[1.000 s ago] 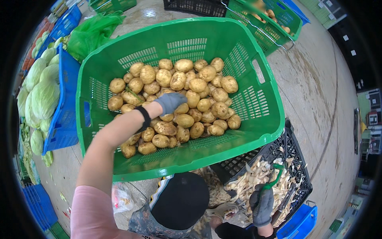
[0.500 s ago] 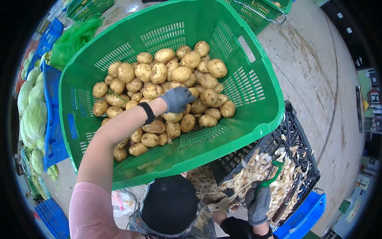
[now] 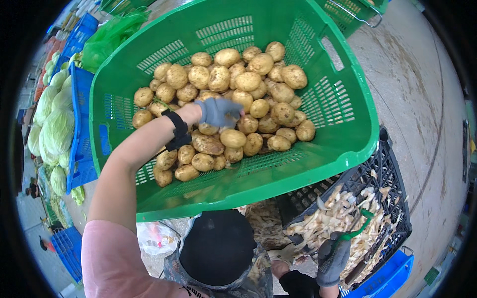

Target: Peel potatoes using a hand peeler while seated in a vegetable processing area.

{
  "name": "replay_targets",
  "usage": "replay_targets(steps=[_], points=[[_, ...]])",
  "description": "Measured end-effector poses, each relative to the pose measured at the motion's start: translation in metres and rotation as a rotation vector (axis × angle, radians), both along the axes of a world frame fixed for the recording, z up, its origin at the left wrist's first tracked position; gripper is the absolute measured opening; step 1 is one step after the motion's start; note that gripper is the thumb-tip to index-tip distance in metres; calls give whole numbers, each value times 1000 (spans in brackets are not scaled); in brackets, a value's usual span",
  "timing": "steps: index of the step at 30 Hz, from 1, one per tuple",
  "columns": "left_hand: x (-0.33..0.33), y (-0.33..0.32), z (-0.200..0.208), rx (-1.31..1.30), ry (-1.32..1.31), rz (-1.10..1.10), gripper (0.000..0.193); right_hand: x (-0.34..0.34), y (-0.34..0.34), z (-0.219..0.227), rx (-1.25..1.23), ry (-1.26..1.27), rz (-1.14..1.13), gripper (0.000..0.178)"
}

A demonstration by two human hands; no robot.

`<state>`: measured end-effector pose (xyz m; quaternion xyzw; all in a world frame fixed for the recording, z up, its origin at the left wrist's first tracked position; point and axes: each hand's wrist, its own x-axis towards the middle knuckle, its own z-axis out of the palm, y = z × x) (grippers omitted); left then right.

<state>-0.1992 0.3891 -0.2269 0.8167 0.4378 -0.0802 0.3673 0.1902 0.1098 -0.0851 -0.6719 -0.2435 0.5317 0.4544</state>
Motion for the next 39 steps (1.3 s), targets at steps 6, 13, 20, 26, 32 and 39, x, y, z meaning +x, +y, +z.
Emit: replay_targets(steps=[6, 13, 20, 26, 32, 39], points=[[-65, -22, 5, -434, 767, -44, 37, -2, -4, -10, -14, 62, -68, 33], [-50, -96, -8, -420, 308, 474, 83, -11, -4, -12, -17, 45, -19, 31], [-37, -93, -2, -368, 371, 312, 96, -17, -12, -6, -13, 133, -66, 37], [-30, -64, 121, -189, -313, 534, 92, -11, -26, 27, 124, 109, 2, 33], [106, -145, 249, 28, -599, 247, 70, -38, -24, 71, 381, 13, 92, 29], [214, -291, 248, -916, -1112, 499, 55, -18, -78, 95, 366, 440, -343, 10]])
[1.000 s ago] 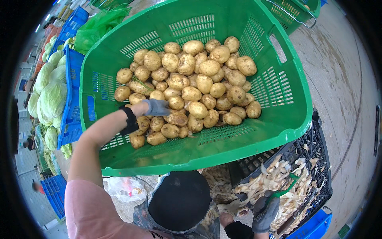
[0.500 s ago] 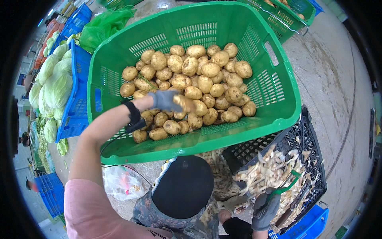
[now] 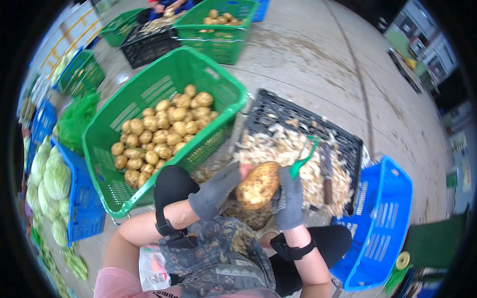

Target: Peel potatoes using a hand peeler while seated in a vegetable processing area.

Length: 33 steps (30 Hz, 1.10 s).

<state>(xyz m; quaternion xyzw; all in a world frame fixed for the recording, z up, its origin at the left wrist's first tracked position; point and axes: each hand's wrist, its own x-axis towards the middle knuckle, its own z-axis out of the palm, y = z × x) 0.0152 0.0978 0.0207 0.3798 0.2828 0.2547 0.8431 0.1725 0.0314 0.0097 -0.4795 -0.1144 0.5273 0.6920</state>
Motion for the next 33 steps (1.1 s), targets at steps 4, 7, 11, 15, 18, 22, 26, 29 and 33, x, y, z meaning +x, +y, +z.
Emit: replay_targets(steps=[4, 7, 11, 15, 18, 22, 26, 29, 33], points=[[24, -57, -32, -783, -633, -233, 63, 7, -52, 20, -81, -181, -40, 13], [35, -72, -55, -780, -608, -289, 64, 26, -82, 5, 46, -1014, 29, 14], [52, -84, -59, -739, -315, -26, 62, 56, -133, 13, 23, -1662, 228, 20], [58, -96, -68, -669, -230, -8, 56, 43, -154, -1, -92, -1678, 415, 21], [60, -101, -67, -658, -228, -51, 54, 41, -154, -11, -49, -1693, 386, 22], [52, -101, -63, -704, -275, -38, 53, 90, -127, -23, -411, -1561, 203, 19], [48, -96, -88, -669, -170, 78, 53, 35, -135, -12, -32, -1629, 373, 16], [32, -91, -87, -710, -358, -33, 51, 76, -129, -37, -298, -1706, 264, 15], [33, -89, -68, -765, -298, 44, 49, 29, -132, 0, -5, -1659, 446, 13]])
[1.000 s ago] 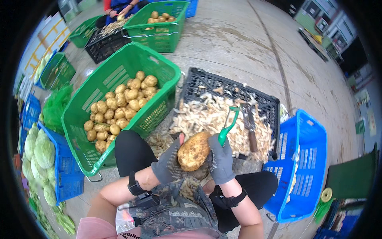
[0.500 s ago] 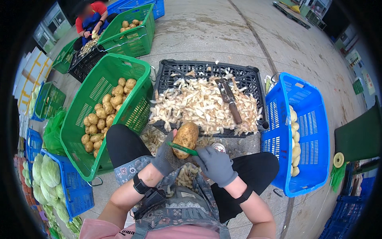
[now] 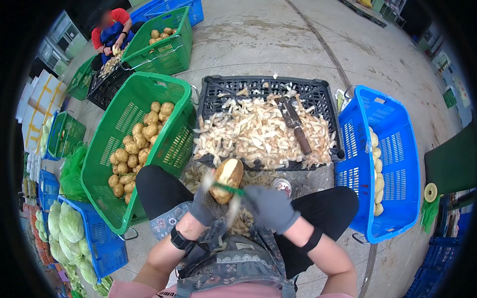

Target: Peel potatoes using a hand peeler while seated in a vegetable processing area.

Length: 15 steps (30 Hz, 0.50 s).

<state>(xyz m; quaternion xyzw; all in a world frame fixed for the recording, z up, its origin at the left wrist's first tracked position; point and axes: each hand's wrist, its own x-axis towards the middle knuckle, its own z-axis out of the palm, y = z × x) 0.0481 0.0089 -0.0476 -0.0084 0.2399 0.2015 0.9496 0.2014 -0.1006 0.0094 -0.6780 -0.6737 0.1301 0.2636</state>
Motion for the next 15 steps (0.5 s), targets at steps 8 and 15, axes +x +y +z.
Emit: replay_targets(steps=[8, 15], points=[[-11, 5, -8, -53, -41, -87, 52, 3, -1, -4, -59, 57, -32, 23], [-7, 3, -3, -70, -43, -12, 52, 21, 0, 1, -41, 213, -274, 21]])
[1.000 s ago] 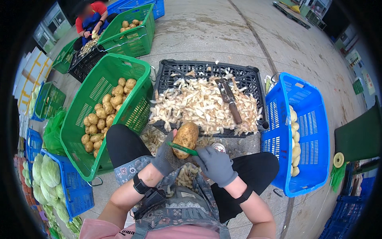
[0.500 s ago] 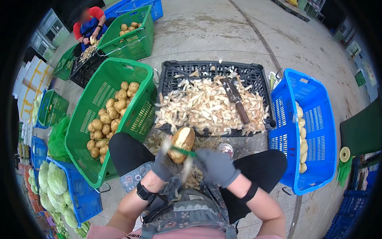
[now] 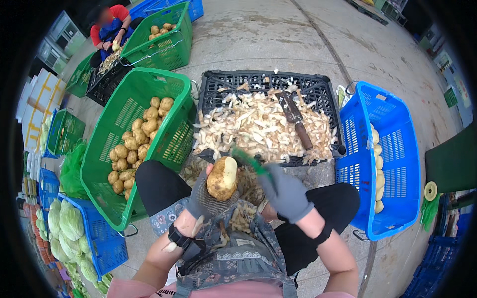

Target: Peel potatoes using a hand peeler while seated in a vegetable processing area.

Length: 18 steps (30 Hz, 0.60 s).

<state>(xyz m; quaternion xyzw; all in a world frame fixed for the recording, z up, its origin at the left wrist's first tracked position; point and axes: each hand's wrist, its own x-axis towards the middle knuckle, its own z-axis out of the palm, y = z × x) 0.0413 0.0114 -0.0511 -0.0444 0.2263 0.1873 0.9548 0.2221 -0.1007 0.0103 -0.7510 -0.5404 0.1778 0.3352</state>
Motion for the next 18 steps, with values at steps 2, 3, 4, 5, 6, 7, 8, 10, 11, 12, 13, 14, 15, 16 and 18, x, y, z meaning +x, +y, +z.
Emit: replay_targets(steps=[2, 3, 4, 5, 6, 7, 8, 10, 11, 12, 13, 14, 15, 16, 18], points=[[6, 6, -5, 110, -17, 2, 52, -11, -8, -1, 14, -31, 63, 24], [9, 9, -10, 87, -13, -28, 53, -14, -11, -5, 52, -62, 178, 25], [10, 10, -14, 65, -9, -58, 54, -17, -12, -7, 90, -91, 292, 25], [7, 8, -15, 81, -47, -99, 53, -19, -12, -5, 53, -170, 320, 27], [7, 7, -15, 77, -47, -101, 53, -20, -11, -7, 50, -170, 319, 27], [7, 6, -16, 40, -26, -103, 53, -20, -9, -10, 62, -140, 298, 25], [7, 5, -17, 2, -5, -105, 53, -19, -7, -15, 74, -110, 276, 24], [4, 1, -15, -1, -34, -117, 54, 10, 1, -36, -70, -240, -90, 27], [3, -1, -14, -2, -64, -131, 54, 18, -4, -40, 100, -212, -39, 25], [4, 1, -15, 4, -94, -130, 54, 13, -1, -27, 106, -213, -28, 25], [0, 1, -16, -82, -171, -146, 55, -5, -6, -2, 52, -215, 165, 22], [-2, 0, -15, -90, -172, -147, 55, -19, -11, 11, -10, -226, 339, 19], [1, 3, -9, -28, -87, -182, 53, -24, -11, 5, 24, -239, 339, 18], [2, 2, -7, 28, 1, -216, 51, -15, -9, -7, 21, -241, 336, 18], [-1, 2, -13, -37, -172, -189, 51, 10, 1, -23, -6, -304, 14, 20]])
